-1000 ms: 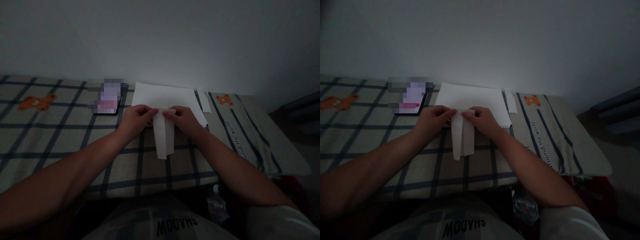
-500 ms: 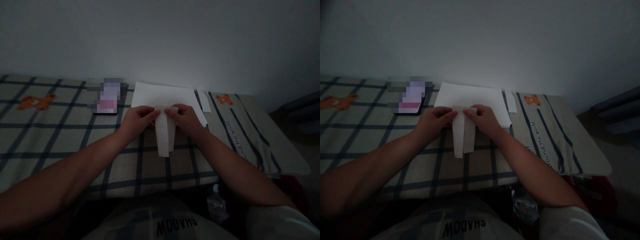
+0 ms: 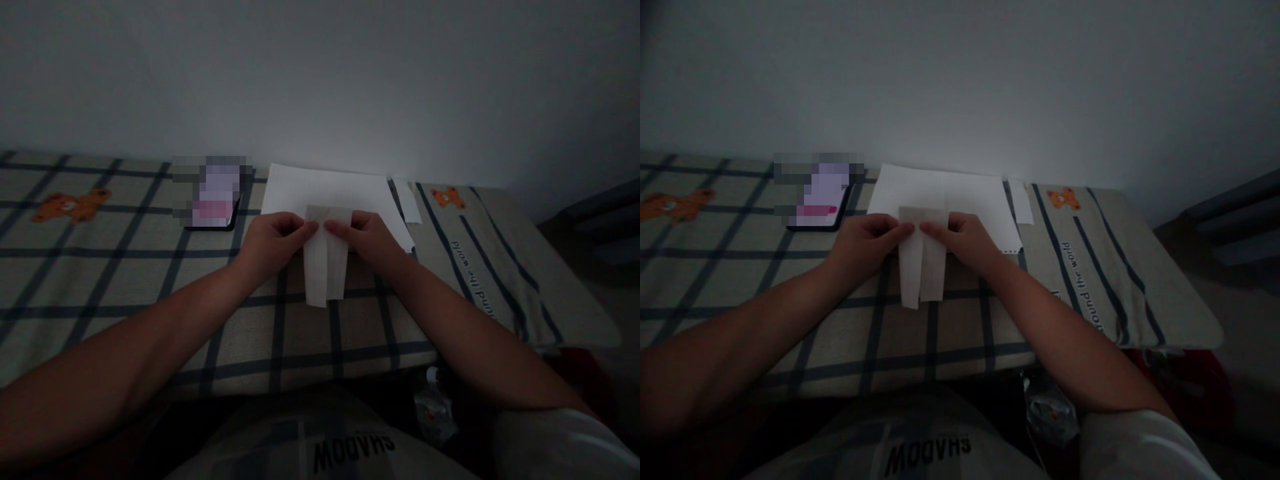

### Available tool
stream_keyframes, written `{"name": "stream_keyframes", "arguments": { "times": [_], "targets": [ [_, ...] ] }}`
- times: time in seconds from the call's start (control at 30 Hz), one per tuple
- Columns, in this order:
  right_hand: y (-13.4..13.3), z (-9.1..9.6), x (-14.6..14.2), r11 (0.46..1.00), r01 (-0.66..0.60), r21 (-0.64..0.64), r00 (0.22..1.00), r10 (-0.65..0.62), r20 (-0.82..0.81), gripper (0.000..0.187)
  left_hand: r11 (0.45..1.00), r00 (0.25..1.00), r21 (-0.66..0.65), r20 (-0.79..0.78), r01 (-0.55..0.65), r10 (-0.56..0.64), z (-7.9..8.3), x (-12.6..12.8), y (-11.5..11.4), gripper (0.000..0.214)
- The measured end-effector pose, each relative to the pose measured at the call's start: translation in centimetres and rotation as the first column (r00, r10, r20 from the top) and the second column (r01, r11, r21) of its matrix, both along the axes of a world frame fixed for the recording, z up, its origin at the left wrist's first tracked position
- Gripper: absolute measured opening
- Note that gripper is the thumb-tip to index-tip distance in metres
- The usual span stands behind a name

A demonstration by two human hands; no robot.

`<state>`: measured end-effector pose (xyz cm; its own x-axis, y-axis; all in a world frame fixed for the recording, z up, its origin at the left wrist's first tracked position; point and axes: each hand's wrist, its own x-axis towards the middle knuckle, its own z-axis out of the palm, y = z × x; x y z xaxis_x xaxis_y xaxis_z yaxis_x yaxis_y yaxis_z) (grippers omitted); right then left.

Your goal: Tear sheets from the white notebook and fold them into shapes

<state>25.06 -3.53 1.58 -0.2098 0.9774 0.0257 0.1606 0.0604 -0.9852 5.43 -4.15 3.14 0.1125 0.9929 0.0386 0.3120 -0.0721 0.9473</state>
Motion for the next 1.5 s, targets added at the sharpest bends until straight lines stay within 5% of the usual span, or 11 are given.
{"name": "stream_keyframes", "arguments": {
  "times": [0.53,0.93,1.5],
  "targets": [
    [-0.21,0.13,0.11,0.998,0.020,0.056,0.999,-0.022,0.034,0.039,0.995,0.986,-0.101,0.165,0.016,0.001,-0.62,0.22,0.30,0.035],
    [0.18,-0.43,0.19,1.000,0.025,0.003,0.996,-0.025,-0.083,0.038,0.999,0.999,-0.024,0.007,0.048,-0.048,0.05,0.01,0.19,0.028],
    [0.22,-0.30,0.21,0.999,0.035,0.007,0.998,-0.034,-0.048,0.040,0.998,0.997,-0.039,0.052,0.055,-0.053,-0.38,0.09,0.26,0.020]
  ]
}}
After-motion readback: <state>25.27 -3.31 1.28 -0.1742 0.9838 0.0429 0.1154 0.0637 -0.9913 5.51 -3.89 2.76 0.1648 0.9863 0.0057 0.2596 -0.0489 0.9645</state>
